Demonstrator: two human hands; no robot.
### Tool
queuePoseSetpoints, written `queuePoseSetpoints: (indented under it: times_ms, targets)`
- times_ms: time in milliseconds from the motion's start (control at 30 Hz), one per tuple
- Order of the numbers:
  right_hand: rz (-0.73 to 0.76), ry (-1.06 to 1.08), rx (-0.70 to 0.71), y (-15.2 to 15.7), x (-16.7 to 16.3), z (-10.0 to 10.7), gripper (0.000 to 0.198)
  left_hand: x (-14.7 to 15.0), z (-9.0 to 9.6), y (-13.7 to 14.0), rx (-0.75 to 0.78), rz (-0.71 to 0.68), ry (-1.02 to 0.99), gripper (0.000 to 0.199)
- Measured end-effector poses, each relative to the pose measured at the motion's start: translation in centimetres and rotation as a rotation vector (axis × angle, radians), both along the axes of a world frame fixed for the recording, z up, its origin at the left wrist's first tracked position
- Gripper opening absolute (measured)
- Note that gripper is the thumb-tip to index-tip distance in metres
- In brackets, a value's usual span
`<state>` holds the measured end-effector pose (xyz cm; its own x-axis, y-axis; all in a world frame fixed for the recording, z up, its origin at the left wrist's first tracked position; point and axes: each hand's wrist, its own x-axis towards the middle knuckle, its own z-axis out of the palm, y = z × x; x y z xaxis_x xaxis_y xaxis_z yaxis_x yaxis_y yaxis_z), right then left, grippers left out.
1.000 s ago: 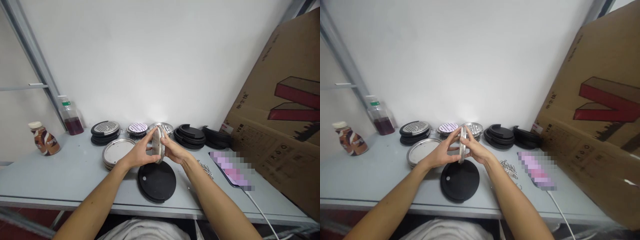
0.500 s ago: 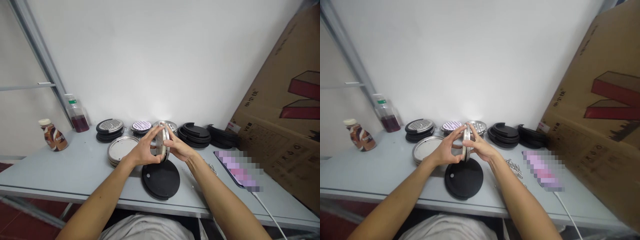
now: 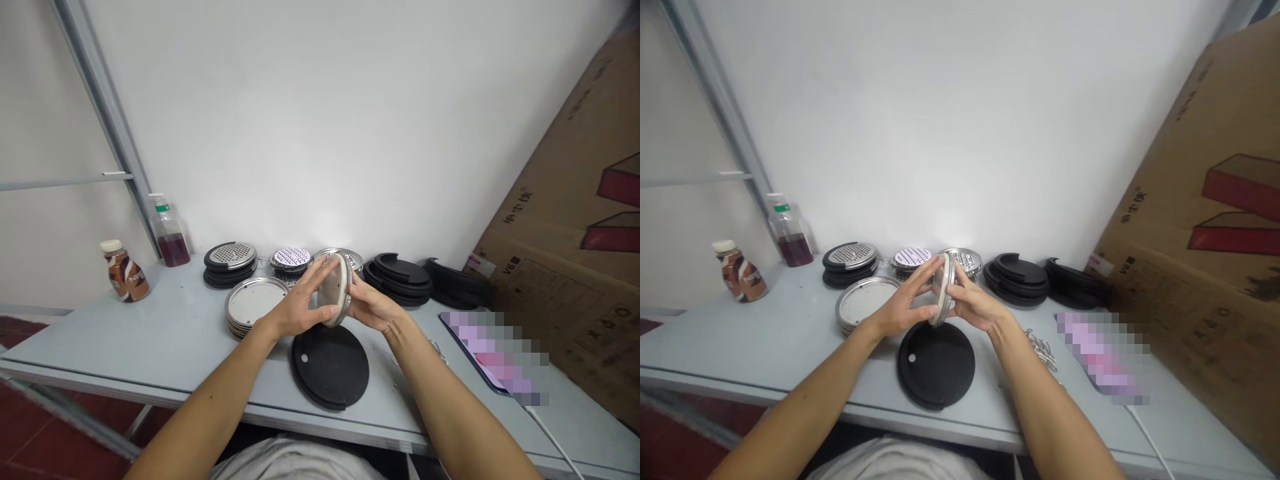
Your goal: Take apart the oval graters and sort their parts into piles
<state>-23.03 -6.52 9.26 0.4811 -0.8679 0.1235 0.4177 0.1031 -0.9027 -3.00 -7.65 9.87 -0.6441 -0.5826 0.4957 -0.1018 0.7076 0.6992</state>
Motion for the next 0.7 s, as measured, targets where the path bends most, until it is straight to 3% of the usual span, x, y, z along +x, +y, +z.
queuePoseSetpoints:
  times_ms: [133,233,467,600,700]
  targets:
    - [-0.004,0.018,0.043,0.0,-0.1,0.1,0.062,0.1,0.2,0.0,0.071,-0.005,-0.022,0.091]
    - [0.029,0.045,0.072,0.1,0.2,0.4,0.064,0.0,0.1,0.0,0.119,-0.003,0.03,0.09]
    - [-0.096,0.068,-0.012,0.6,2.0,0.2,0.057,-0.9,-0.8,-0.4,0.285,-0.051,0.249,0.069]
    - [-0.107,-0.045,0.012,0.6,2.3,0.2,0.058,-1.1,-0.9,-0.3,0.182,0.047,0.206,0.07]
    - [-0.12,-0.131,0.067,0.2,1.7,0.5,0.062,-1.2,-1.2,-0.7,0.146,0.213,0.259,0.071]
